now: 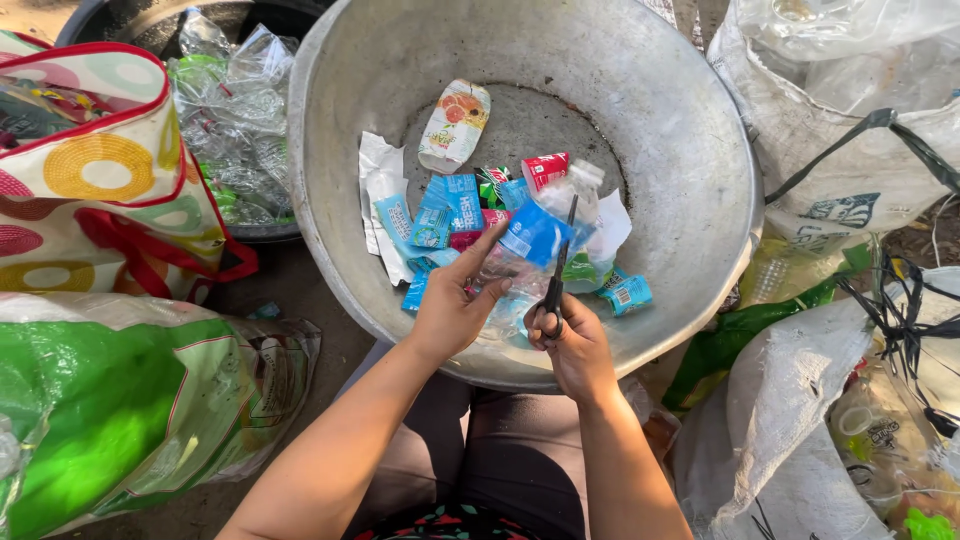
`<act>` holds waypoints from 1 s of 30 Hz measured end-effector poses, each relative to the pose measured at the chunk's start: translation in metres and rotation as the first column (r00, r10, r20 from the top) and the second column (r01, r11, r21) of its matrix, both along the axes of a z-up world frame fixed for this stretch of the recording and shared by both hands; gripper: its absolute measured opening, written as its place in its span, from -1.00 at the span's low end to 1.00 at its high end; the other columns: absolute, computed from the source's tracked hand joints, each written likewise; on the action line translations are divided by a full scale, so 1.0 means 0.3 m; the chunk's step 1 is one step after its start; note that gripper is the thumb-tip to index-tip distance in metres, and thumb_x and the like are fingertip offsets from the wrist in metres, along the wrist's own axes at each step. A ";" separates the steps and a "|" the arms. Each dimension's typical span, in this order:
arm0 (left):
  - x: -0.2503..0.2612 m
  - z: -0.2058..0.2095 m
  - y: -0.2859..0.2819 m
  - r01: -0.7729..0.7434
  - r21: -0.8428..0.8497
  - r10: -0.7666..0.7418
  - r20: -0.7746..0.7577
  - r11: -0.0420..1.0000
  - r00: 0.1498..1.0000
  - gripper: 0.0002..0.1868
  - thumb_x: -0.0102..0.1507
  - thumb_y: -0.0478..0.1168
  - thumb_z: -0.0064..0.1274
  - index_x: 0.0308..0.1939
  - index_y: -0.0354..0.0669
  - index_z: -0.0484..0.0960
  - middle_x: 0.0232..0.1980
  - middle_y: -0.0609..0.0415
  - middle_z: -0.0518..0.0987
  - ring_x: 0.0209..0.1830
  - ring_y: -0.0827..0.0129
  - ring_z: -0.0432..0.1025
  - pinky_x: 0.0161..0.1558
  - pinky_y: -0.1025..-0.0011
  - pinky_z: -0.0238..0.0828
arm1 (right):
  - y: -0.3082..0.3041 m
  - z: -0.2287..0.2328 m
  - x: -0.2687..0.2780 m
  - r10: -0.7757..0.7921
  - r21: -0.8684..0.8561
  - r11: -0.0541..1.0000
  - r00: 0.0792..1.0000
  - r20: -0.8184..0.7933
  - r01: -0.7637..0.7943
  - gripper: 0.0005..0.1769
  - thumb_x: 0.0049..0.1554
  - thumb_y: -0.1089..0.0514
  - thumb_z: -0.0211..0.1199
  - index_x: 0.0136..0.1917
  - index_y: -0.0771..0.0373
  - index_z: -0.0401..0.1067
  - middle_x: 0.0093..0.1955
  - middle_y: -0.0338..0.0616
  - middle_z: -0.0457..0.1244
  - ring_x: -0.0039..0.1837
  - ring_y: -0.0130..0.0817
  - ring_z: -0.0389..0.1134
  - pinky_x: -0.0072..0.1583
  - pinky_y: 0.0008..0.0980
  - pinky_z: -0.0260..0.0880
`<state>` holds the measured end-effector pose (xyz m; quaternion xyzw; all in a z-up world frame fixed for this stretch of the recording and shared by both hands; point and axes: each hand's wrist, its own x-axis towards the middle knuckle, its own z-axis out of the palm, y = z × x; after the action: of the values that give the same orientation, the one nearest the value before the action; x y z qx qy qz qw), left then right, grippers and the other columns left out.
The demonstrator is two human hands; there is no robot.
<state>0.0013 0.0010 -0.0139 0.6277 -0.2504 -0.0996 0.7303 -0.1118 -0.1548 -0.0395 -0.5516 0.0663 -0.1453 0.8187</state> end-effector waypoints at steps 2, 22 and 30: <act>-0.006 -0.004 -0.002 -0.008 -0.001 0.008 0.001 1.000 1.000 -0.27 0.27 -0.49 0.15 0.47 0.19 0.43 0.20 -0.18 0.65 -0.69 0.72 0.21 -0.71 0.69 0.19 | -0.003 0.009 0.003 -0.002 0.000 1.000 1.000 0.003 0.002 -0.69 0.19 0.10 0.35 -0.16 0.39 0.37 -0.33 0.08 0.18 -0.31 -0.48 -0.03 -0.23 -0.49 0.15; 0.022 0.013 0.020 -0.245 0.046 0.249 -0.145 0.968 0.958 -0.31 0.46 -0.32 -0.08 0.63 0.15 0.05 0.40 -0.30 0.46 -0.19 0.46 0.34 -0.24 0.38 0.44 | 0.041 0.072 0.069 -0.302 -0.302 0.939 0.821 -0.484 0.166 -0.67 0.15 0.15 0.45 0.06 0.45 0.50 -0.16 0.05 0.26 -0.23 -0.36 0.18 -0.20 -0.47 0.32; 0.040 -0.087 -0.004 -0.334 0.120 0.350 -0.159 0.935 0.923 -0.40 0.46 -0.21 -0.04 0.56 -0.15 0.17 0.21 -0.30 0.55 0.13 0.15 0.46 -0.14 0.22 0.52 | -0.039 -0.067 0.083 -0.531 -0.581 0.789 0.697 -0.481 0.200 -0.02 -0.13 0.12 0.62 0.42 0.53 0.22 0.55 0.27 -0.13 0.02 -0.16 0.33 -0.11 -0.22 0.54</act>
<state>0.0133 -0.0001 -0.0399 0.6828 -0.0660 -0.0376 0.7266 -0.0869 -0.1666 -0.0595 -0.7288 0.4062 -0.1324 0.5351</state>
